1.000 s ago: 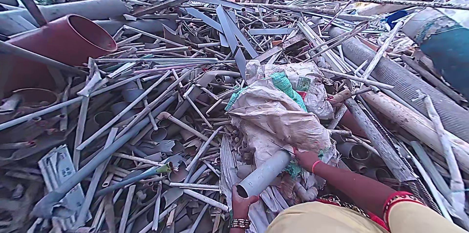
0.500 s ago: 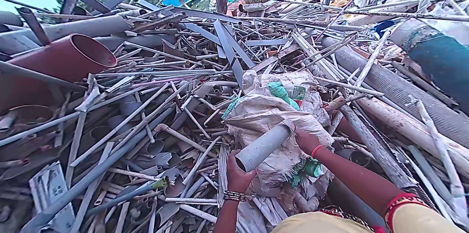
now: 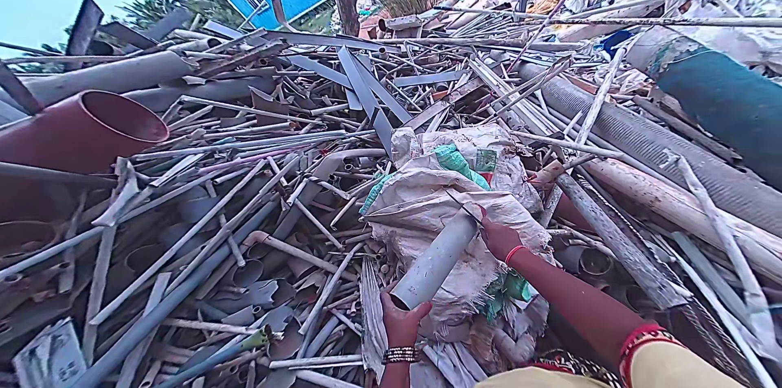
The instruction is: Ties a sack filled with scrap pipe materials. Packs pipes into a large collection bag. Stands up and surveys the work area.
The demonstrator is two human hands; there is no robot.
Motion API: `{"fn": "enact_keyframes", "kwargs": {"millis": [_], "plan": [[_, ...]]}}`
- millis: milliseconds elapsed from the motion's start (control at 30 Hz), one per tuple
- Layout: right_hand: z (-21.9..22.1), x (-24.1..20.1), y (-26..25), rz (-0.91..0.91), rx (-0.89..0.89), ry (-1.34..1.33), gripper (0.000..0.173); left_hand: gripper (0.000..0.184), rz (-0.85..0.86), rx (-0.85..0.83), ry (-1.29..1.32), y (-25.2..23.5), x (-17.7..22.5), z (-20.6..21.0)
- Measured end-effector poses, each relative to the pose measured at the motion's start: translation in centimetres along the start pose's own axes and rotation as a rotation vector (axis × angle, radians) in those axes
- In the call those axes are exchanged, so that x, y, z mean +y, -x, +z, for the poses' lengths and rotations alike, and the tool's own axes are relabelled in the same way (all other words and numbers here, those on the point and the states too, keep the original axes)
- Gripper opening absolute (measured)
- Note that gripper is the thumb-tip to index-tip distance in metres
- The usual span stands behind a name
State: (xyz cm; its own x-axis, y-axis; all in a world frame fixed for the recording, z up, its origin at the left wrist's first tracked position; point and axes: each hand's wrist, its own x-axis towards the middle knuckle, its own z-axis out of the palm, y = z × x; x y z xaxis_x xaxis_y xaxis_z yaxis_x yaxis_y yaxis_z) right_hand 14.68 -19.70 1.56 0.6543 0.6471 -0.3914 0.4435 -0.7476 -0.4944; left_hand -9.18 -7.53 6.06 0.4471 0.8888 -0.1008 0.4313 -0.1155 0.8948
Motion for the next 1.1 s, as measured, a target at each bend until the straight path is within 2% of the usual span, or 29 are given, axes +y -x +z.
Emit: {"fn": "enact_keyframes", "kwargs": {"millis": [133, 300, 400, 533, 667, 800, 933, 1033, 1100], "plan": [[-0.8, -0.8, -0.1, 0.094, -0.012, 0.001, 0.044, 0.104, 0.026, 0.011, -0.083, 0.2, 0.6, 0.8], [-0.5, -0.5, 0.9, -0.059, -0.044, 0.095, 0.039, 0.103, -0.047, 0.017, -0.058, 0.0, 0.7, 0.7], [0.0, 0.8, -0.7, 0.029, -0.092, 0.074, 0.044, 0.1, -0.046, 0.001, -0.118, 0.6, -0.1, 1.3], [1.0, 0.5, -0.6, -0.059, -0.102, 0.063, 0.04, 0.1, -0.075, 0.022, -0.059, 0.3, -0.4, 1.2], [1.7, 1.0, -1.6, 0.021, -0.117, 0.071, 0.043, 0.1, -0.104, 0.018, -0.06, 0.5, -1.9, 1.5], [1.9, 0.5, -1.0, -0.143, -0.128, 0.114, 0.038, 0.103, -0.115, 0.012, 0.005, 0.0, -2.7, 1.5], [2.1, 0.8, -1.7, -0.066, -0.097, 0.098, 0.038, 0.105, -0.086, -0.014, -0.043, 0.0, -3.9, 2.4], [2.5, 2.6, -2.3, 0.023, -0.074, 0.048, 0.042, 0.106, -0.086, -0.032, -0.051, 0.1, -4.6, 1.5], [3.1, 3.0, -1.7, -0.036, -0.105, 0.076, 0.041, 0.107, -0.076, -0.034, -0.048, 0.4, -5.3, 1.1]]}}
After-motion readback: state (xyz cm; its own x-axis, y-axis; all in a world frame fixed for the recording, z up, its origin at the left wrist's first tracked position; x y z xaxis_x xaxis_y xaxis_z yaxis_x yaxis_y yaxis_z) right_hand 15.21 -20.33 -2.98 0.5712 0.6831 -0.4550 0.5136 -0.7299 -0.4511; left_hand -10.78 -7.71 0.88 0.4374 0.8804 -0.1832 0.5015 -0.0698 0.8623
